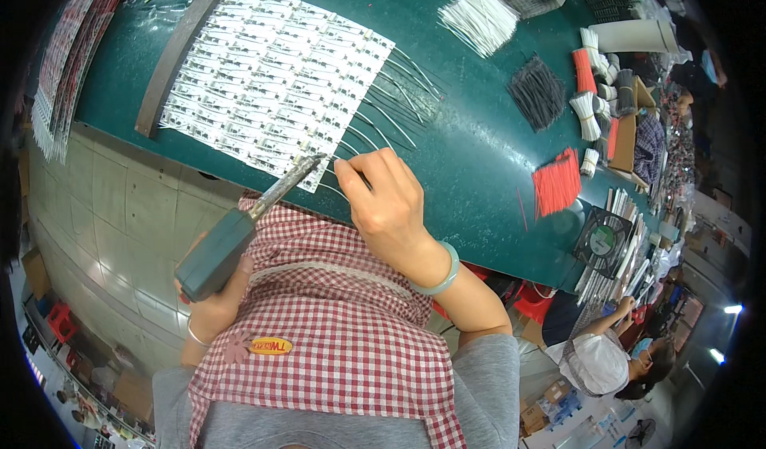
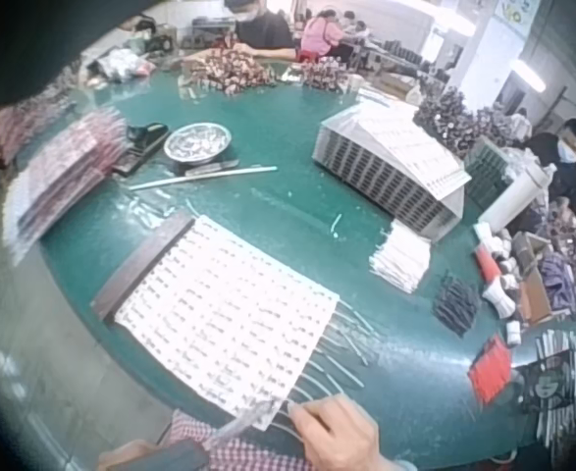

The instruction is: The person solders wires onto circuit board panels using a soldering gun, unbundles wire groups by taking off rubber bands, attaches more wires to the panel, and traces the rows on the board using a thin rod.

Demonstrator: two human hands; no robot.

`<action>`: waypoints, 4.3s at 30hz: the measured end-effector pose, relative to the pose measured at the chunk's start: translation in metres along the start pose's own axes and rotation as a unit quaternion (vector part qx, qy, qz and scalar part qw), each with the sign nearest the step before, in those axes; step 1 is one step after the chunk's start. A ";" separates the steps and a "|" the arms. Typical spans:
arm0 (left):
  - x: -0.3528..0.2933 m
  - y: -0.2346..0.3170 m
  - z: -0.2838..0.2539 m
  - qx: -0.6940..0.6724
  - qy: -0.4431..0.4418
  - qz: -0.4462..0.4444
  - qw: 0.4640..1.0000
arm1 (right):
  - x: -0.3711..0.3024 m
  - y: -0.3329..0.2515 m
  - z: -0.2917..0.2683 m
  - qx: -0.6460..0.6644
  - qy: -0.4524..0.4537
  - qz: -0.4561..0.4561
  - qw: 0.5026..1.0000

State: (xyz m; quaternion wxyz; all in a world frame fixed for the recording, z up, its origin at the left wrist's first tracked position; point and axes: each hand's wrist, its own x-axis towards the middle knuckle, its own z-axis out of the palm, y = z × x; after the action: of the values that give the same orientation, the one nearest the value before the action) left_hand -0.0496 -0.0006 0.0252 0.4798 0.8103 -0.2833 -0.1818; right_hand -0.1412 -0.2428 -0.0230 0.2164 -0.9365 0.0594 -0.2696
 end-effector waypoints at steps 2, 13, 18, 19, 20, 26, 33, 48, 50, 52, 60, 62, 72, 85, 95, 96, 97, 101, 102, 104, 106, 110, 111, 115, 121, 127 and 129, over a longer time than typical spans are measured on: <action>-0.005 -0.003 -0.001 -0.010 0.008 -0.012 1.000 | 0.000 -0.001 0.000 -0.001 -0.001 0.003 1.000; -0.012 -0.003 -0.008 -0.015 -0.007 -0.014 1.000 | -0.005 -0.009 -0.001 0.007 0.029 -0.008 1.000; -0.011 0.001 -0.006 -0.002 0.002 -0.001 1.000 | -0.008 -0.010 0.002 0.002 0.014 -0.004 1.000; -0.011 0.001 -0.006 0.013 -0.001 0.005 1.000 | -0.008 -0.010 0.002 0.002 0.018 -0.003 1.000; -0.011 0.001 -0.005 0.004 0.002 0.001 1.000 | -0.008 -0.010 0.003 0.002 0.014 -0.005 1.000; -0.011 0.002 -0.005 0.010 -0.002 -0.006 1.000 | -0.008 -0.012 0.002 -0.004 0.009 0.000 1.000; -0.018 -0.005 -0.005 0.005 0.001 -0.004 1.000 | -0.006 -0.013 0.001 -0.020 -0.005 -0.004 1.000; -0.016 -0.013 -0.004 -0.078 0.035 -0.055 0.995 | 0.037 0.024 -0.031 -0.039 0.039 0.042 0.998; -0.014 -0.013 -0.003 -0.080 0.035 -0.052 0.995 | 0.056 0.049 -0.035 -0.049 0.043 0.083 0.994; -0.011 -0.013 -0.004 -0.064 0.039 -0.024 0.997 | 0.065 0.059 -0.034 -0.058 0.028 0.097 0.993; -0.009 -0.012 -0.005 -0.071 0.058 -0.044 0.995 | 0.068 0.056 -0.025 -0.033 -0.030 0.132 0.990; -0.010 -0.012 -0.005 -0.074 0.063 -0.044 0.994 | 0.066 0.054 -0.023 -0.026 -0.031 0.124 0.991; -0.015 -0.014 -0.008 -0.063 0.063 -0.057 0.994 | 0.058 0.049 -0.017 -0.028 -0.069 0.137 0.988; -0.033 -0.012 -0.014 -0.102 0.063 -0.124 0.985 | 0.029 -0.007 -0.025 0.075 -0.039 0.100 0.991; -0.038 -0.011 -0.017 -0.059 0.007 -0.095 0.994 | -0.005 -0.032 -0.002 0.104 -0.082 0.138 0.982; -0.038 -0.012 -0.017 -0.046 -0.002 -0.077 0.996 | -0.006 -0.032 0.000 0.090 -0.078 0.131 0.984; -0.038 -0.012 -0.017 -0.023 -0.014 -0.059 0.998 | -0.007 -0.032 0.001 0.092 -0.080 0.127 0.984; -0.038 -0.013 -0.016 -0.036 -0.013 -0.063 0.997 | -0.007 -0.033 0.003 0.074 -0.074 0.115 0.988; -0.038 -0.013 -0.015 -0.030 -0.015 -0.054 0.998 | -0.007 -0.033 0.003 0.069 -0.071 0.116 0.988; -0.037 -0.012 -0.013 -0.024 -0.017 -0.044 0.999 | -0.006 -0.034 0.003 0.063 -0.068 0.110 0.990; -0.036 -0.010 -0.011 -0.046 0.003 -0.046 0.998 | -0.006 -0.034 0.004 0.056 -0.062 0.107 0.991; -0.031 -0.008 -0.010 -0.021 0.007 -0.006 1.000 | -0.006 -0.034 0.006 0.053 -0.059 0.109 0.991; -0.031 -0.008 -0.010 -0.017 0.007 -0.001 1.000 | -0.006 -0.034 0.006 0.055 -0.058 0.114 0.990; -0.033 -0.012 -0.010 -0.004 0.007 0.017 1.000 | -0.006 -0.034 0.006 0.053 -0.062 0.111 0.991; -0.043 -0.019 -0.014 -0.004 0.013 0.009 1.000 | -0.006 -0.035 0.005 0.055 -0.061 0.111 0.990; -0.053 -0.024 -0.014 -0.032 0.032 -0.063 0.997 | -0.002 -0.037 0.003 0.054 -0.062 0.110 0.991; -0.056 -0.024 -0.015 -0.041 0.040 -0.099 0.993 | -0.005 -0.034 -0.005 0.080 -0.056 0.117 0.988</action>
State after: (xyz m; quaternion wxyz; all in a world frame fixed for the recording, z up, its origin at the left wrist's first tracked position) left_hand -0.0780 0.0544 0.0127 0.5036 0.8204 -0.1744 -0.2073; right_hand -0.1486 -0.2131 -0.0068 0.3236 -0.9165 0.1341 -0.1932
